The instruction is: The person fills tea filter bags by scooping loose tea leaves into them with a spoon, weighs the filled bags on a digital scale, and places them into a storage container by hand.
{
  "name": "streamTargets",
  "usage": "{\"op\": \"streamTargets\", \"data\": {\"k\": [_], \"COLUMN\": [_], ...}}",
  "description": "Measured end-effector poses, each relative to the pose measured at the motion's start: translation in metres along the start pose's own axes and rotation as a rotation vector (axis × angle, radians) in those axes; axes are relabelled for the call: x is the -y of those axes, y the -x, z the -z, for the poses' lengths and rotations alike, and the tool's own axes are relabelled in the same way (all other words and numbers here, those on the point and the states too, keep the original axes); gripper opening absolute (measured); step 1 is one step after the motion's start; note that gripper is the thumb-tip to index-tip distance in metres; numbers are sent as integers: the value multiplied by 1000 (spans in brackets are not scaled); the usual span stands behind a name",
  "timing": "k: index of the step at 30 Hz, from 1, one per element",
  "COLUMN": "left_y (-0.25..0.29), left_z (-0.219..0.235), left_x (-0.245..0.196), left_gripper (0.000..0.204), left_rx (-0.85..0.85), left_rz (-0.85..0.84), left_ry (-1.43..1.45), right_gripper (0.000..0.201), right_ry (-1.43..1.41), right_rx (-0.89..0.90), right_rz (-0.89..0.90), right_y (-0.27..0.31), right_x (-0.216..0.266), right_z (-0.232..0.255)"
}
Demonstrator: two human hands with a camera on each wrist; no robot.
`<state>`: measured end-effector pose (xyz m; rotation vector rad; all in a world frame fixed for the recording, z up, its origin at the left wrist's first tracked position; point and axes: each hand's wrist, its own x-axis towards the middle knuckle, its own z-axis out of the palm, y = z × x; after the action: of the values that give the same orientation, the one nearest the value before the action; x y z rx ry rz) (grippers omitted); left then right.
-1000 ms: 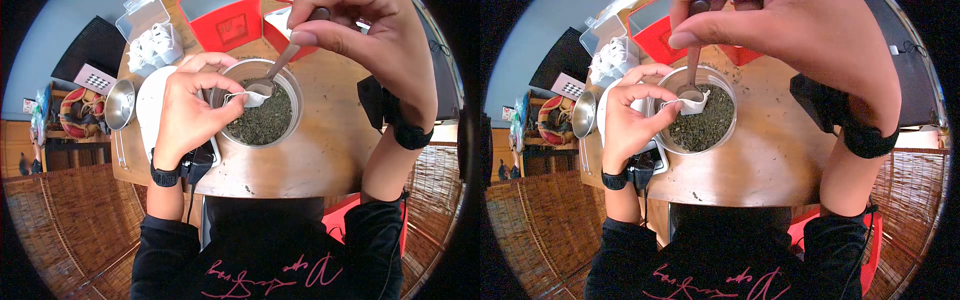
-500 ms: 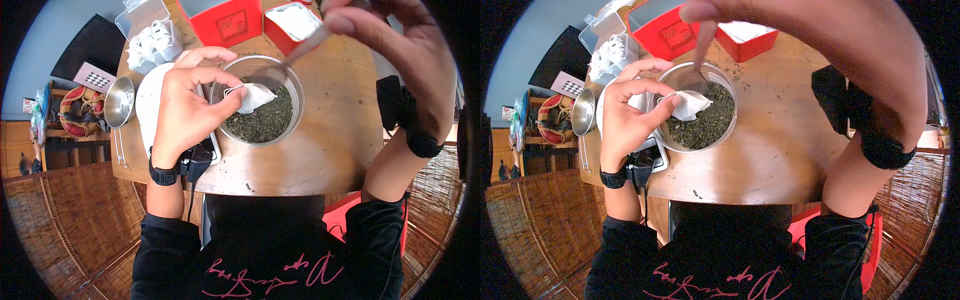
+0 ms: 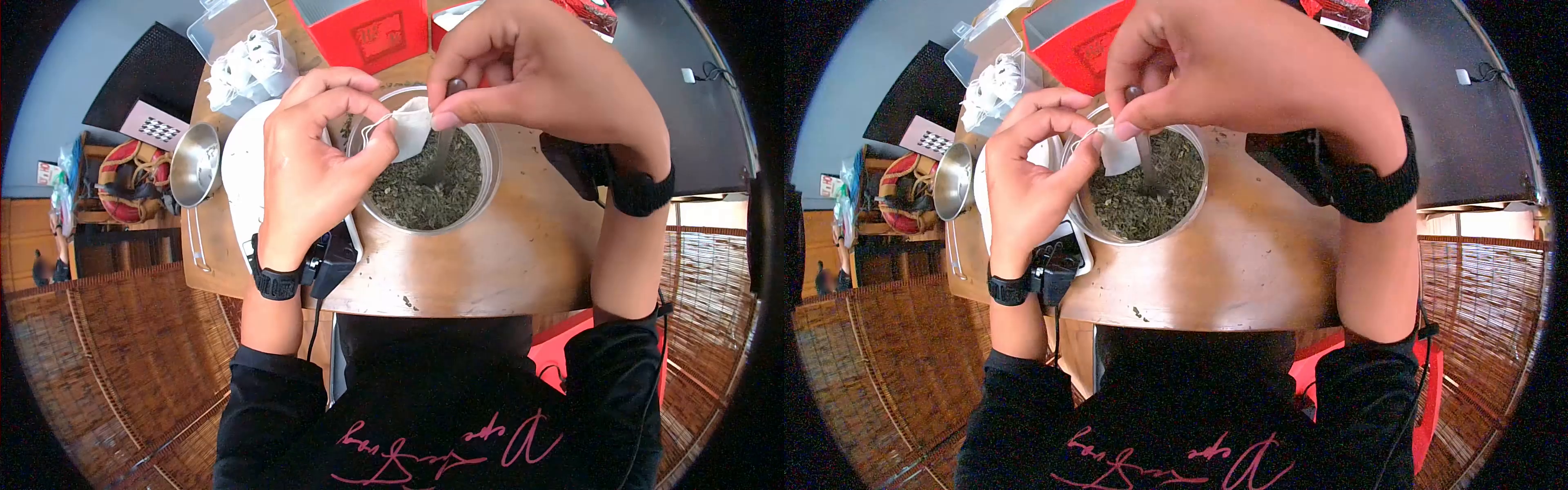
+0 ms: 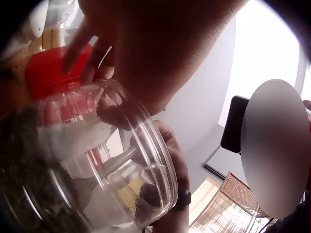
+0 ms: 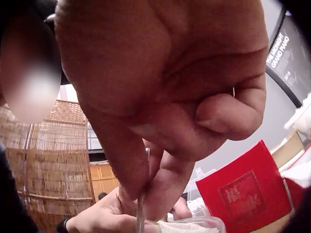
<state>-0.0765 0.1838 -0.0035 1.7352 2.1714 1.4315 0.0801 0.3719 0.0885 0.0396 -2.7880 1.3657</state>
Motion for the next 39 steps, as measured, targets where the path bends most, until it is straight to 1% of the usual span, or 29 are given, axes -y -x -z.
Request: {"op": "streamTargets", "data": {"k": [1, 2, 4, 5, 7, 8, 9, 11, 13, 15, 17, 18, 19, 21, 22, 23, 25, 26, 28, 29, 31, 32, 34, 36, 38, 39], "left_y": [-1, -3, -1, 0, 0, -1, -1, -1, 0, 2, -1, -1, 1, 2, 1, 0, -1, -1, 0, 2, 1, -1, 0, 2, -1, -1], "left_z": [0, 0, 0, 0, 2, 2, 1, 2, 2, 2, 3, 4, 4, 5, 5, 6, 7, 7, 7, 6, 4, 4, 5, 5, 5, 5], "left_x": [0, -1, -1, 0, -1, -1, -1, 0, 0, 1, 0, 0, 0, -2, -3, -3, -1, -2, -3, -2, 0, -1, -1, -1, -3, -4], "left_gripper": [11, 11, 10, 10, 10, 10, 10, 10, 9, 10, 10, 11, 11, 11, 11, 11, 11, 11, 11, 11, 12, 12, 12, 12, 12, 12], "left_rx": [-9, -11, -1, 2, 3, 0, 7, 13, 44, 55, 63, 77, 93, 106, 113, 112, 138, 138, 133, 135, 131, 128, 143, 142, 132, 142], "left_rz": [-40, -44, -15, -11, -41, -44, -22, 2, 23, 10, -10, 16, 45, 35, 19, 13, 21, 23, 38, 39, 51, 48, 60, 57, 40, 64], "left_ry": [-35, -33, -19, -20, -58, -59, -16, 25, 62, 73, 87, 101, 115, 102, 89, 90, 102, 100, 99, 99, 136, 135, 117, 109, 100, 110], "right_gripper": [15, 15, 15, 15, 15, 16, 16, 16, 17, 17, 18, 19, 19, 20, 19, 19, 20, 20, 18, 18, 15, 14, 14, 15, 13, 13], "right_ry": [-221, -216, -108, -112, -115, -220, -213, -240, -287, -331, -347, -374, -378, -288, -321, -317, -197, -199, -215, -216, -159, -154, -122, -94, 106, 110], "right_rx": [58, 56, 33, 34, 19, 90, 88, -29, -48, -74, -126, -184, -184, -334, -351, -355, -399, -397, -502, -503, -522, -436, -451, -470, -530, -531], "right_rz": [-63, -64, -3, -4, -139, -220, -217, -164, -168, -173, -236, -221, -223, -221, -196, -194, -222, -222, -170, -171, -111, -108, -85, -69, 162, 166], "right_y": [-3, -2, -1, -1, -4, -7, -6, -4, -2, 2, 1, 9, 11, 14, 16, 19, 24, 24, 24, 24, 23, 25, 23, 22, 19, 18], "right_x": [-4, -5, -5, -6, -6, -7, -10, -20, -22, -27, -29, -25, -29, -40, -29, -27, -28, -31, -36, -36, -31, -12, 0, -4, -15, -20], "right_z": [2, 3, 1, 0, 4, 14, 15, 10, 12, 16, 21, 24, 26, 32, 32, 36, 43, 44, 44, 42, 39, 40, 35, 30, 27, 30]}}
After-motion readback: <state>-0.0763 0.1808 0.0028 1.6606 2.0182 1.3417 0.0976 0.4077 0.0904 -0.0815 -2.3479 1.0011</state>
